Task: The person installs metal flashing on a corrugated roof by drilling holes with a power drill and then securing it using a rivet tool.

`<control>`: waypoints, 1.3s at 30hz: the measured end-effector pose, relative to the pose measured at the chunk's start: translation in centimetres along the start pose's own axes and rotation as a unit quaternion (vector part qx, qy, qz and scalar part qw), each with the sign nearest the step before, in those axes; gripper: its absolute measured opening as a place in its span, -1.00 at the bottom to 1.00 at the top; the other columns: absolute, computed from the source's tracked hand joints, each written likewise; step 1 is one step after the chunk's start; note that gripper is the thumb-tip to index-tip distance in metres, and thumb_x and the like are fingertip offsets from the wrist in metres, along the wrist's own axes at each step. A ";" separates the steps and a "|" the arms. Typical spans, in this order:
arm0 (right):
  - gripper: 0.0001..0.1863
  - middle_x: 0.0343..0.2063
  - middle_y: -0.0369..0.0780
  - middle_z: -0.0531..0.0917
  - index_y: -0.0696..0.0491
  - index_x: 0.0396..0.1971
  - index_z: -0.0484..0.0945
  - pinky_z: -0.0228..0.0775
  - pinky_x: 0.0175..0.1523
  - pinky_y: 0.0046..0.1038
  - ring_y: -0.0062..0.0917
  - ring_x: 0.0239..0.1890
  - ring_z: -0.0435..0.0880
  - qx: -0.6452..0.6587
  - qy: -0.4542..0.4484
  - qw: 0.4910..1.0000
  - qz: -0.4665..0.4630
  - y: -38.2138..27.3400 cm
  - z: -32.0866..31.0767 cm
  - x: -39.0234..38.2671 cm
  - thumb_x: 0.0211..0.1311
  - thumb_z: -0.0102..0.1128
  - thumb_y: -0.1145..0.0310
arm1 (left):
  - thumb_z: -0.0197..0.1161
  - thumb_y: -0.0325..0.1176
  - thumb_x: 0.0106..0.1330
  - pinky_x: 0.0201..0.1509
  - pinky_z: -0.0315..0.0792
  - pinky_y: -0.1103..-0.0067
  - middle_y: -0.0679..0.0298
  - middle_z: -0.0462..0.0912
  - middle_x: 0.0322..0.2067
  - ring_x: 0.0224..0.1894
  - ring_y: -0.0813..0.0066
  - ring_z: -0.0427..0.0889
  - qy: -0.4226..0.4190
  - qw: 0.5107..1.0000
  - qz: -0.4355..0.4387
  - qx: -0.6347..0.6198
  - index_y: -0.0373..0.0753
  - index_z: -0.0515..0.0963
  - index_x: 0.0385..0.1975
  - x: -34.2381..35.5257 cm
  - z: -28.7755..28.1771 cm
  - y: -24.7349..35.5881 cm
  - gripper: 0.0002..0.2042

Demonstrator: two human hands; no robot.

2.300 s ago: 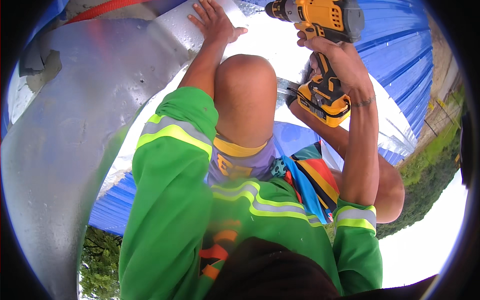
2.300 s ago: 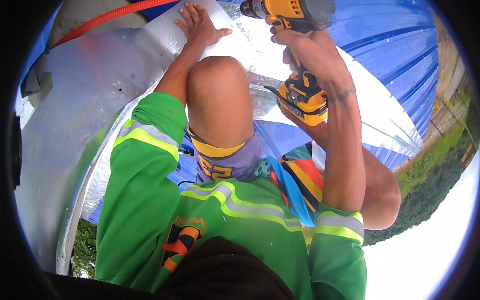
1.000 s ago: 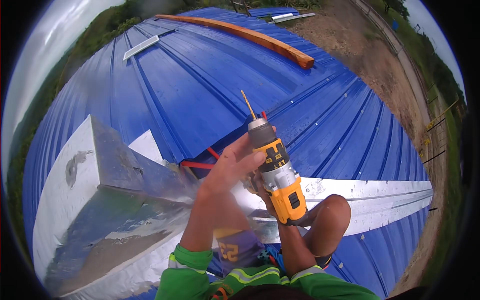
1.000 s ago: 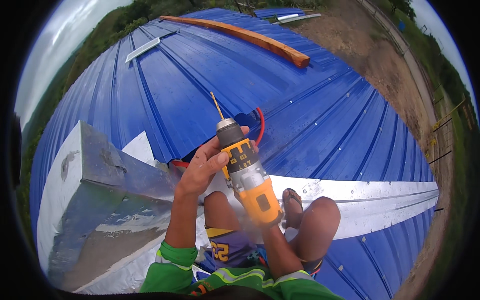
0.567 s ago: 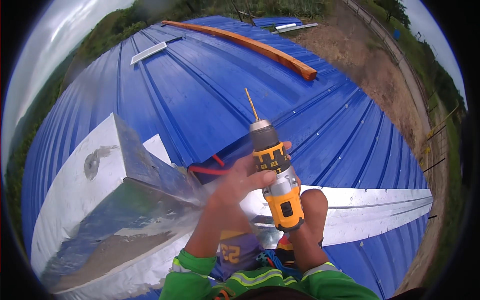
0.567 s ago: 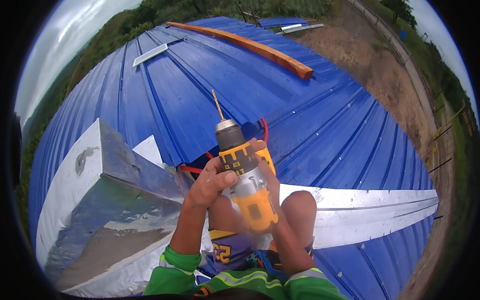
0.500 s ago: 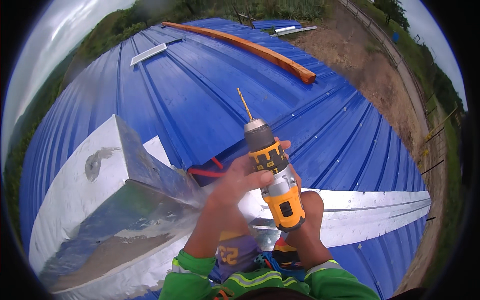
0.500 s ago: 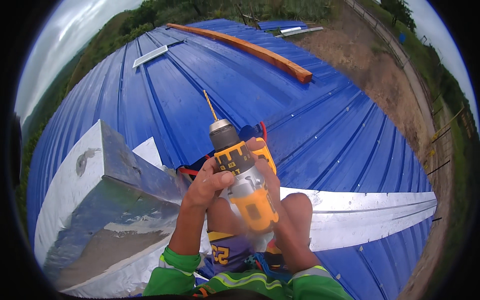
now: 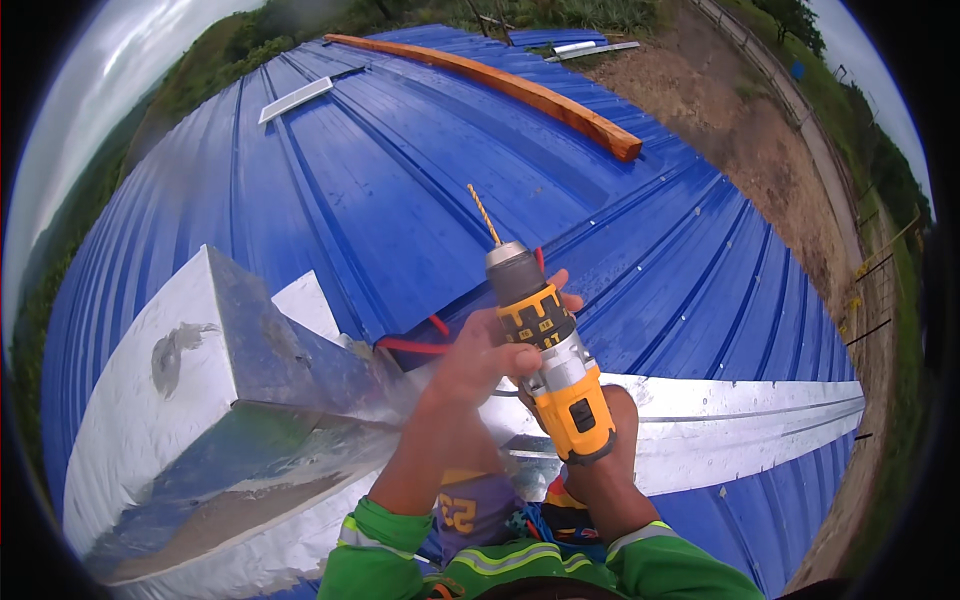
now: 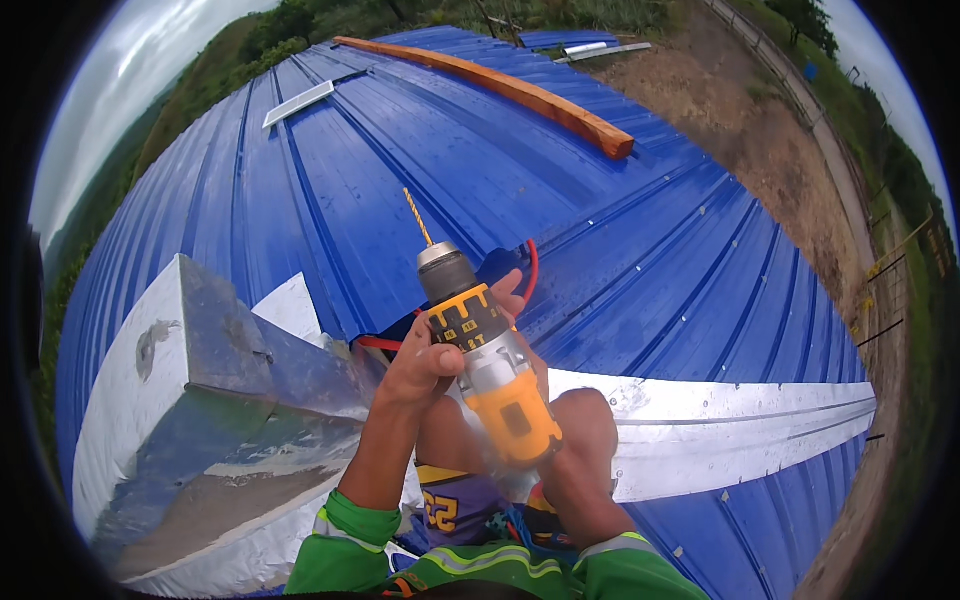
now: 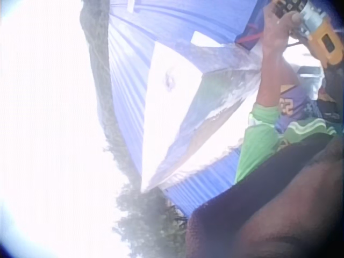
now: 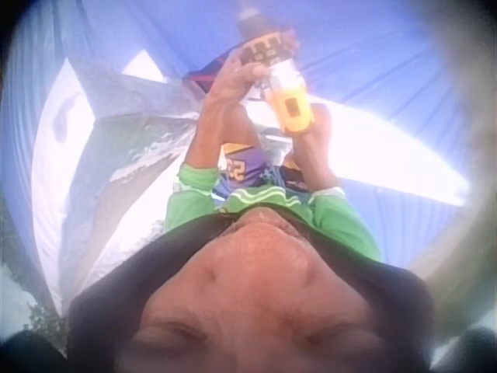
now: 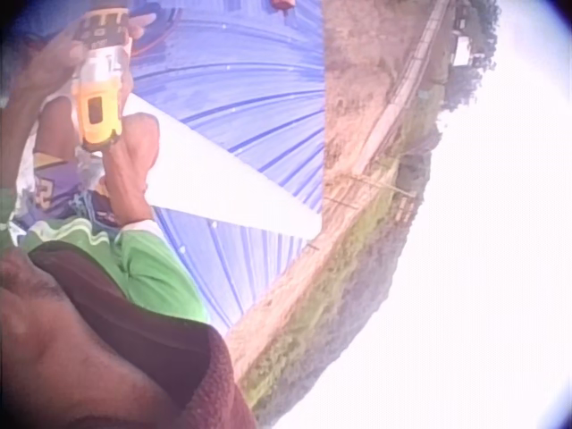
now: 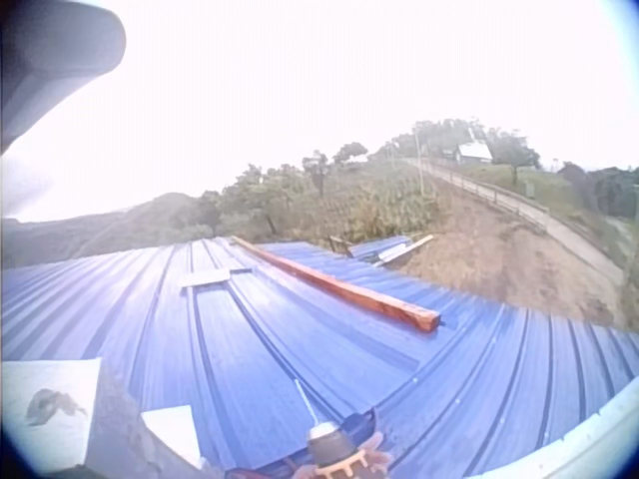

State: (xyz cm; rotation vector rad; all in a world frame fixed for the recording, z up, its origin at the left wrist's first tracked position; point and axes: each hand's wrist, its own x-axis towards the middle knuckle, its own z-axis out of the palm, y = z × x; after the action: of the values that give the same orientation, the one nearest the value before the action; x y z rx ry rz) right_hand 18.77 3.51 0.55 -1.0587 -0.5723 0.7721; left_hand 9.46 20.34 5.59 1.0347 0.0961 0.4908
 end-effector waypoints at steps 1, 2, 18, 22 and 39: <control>-0.70 -0.31 -0.34 0.60 0.08 0.01 0.45 0.44 -0.35 -0.69 -0.74 -0.36 0.59 0.001 -0.004 1.000 0.001 0.0 0.2 0.0 0.34 0.17 0.35 | 0.54 -0.24 -0.04 0.31 0.32 0.37 0.10 0.48 0.21 0.21 0.37 0.50 -0.002 1.000 0.001 -0.003 -0.36 0.25 0.36 0.0 0.0 -0.1 -0.10; -0.70 -0.31 -0.34 0.60 0.08 0.01 0.45 0.44 -0.34 -0.69 -0.74 -0.36 0.59 0.002 -0.004 1.000 0.001 0.1 0.2 0.0 0.34 0.17 0.35 | 0.54 -0.25 -0.05 0.32 0.32 0.37 0.10 0.48 0.20 0.21 0.37 0.50 -0.004 1.000 0.014 0.003 -0.37 0.27 0.34 0.0 0.0 -0.1 -0.11; -0.67 -0.30 -0.33 0.60 0.08 0.03 0.44 0.45 -0.33 -0.68 -0.72 -0.34 0.61 0.010 -0.013 1.000 -0.008 0.6 0.3 1.0 0.33 0.17 0.33 | 0.60 0.16 -0.23 0.52 -0.18 0.04 0.05 0.60 0.02 0.35 -0.02 0.32 -0.057 0.995 0.050 0.060 -0.36 0.60 -0.04 1.5 0.1 -1.1 -0.19; -0.67 -0.29 -0.32 0.60 0.08 0.04 0.44 0.46 -0.32 -0.67 -0.71 -0.34 0.61 -0.014 -0.053 0.998 -0.008 1.9 2.2 3.3 0.33 0.17 0.32 | 0.51 0.31 -0.16 0.49 0.01 0.12 -0.01 0.53 0.14 0.36 0.02 0.31 -0.027 0.995 -0.019 0.098 -0.38 0.53 0.07 0.9 -0.6 -0.4 -0.08; -0.64 -0.28 -0.31 0.61 0.09 0.06 0.43 0.47 -0.30 -0.66 -0.69 -0.32 0.62 0.021 -0.003 1.000 0.001 0.5 -1.2 -0.6 0.33 0.18 0.29 | 0.33 0.00 0.23 0.29 0.37 0.39 0.06 0.54 0.15 0.16 0.35 0.55 -0.031 0.998 -0.027 0.046 -0.42 0.33 0.29 -0.2 1.4 -0.1 -0.26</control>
State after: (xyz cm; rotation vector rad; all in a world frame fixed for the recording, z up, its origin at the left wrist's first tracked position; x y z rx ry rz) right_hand 19.14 2.50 -0.43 -1.0199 -0.5572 0.7861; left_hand 9.76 19.08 6.19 1.1339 0.0929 0.4071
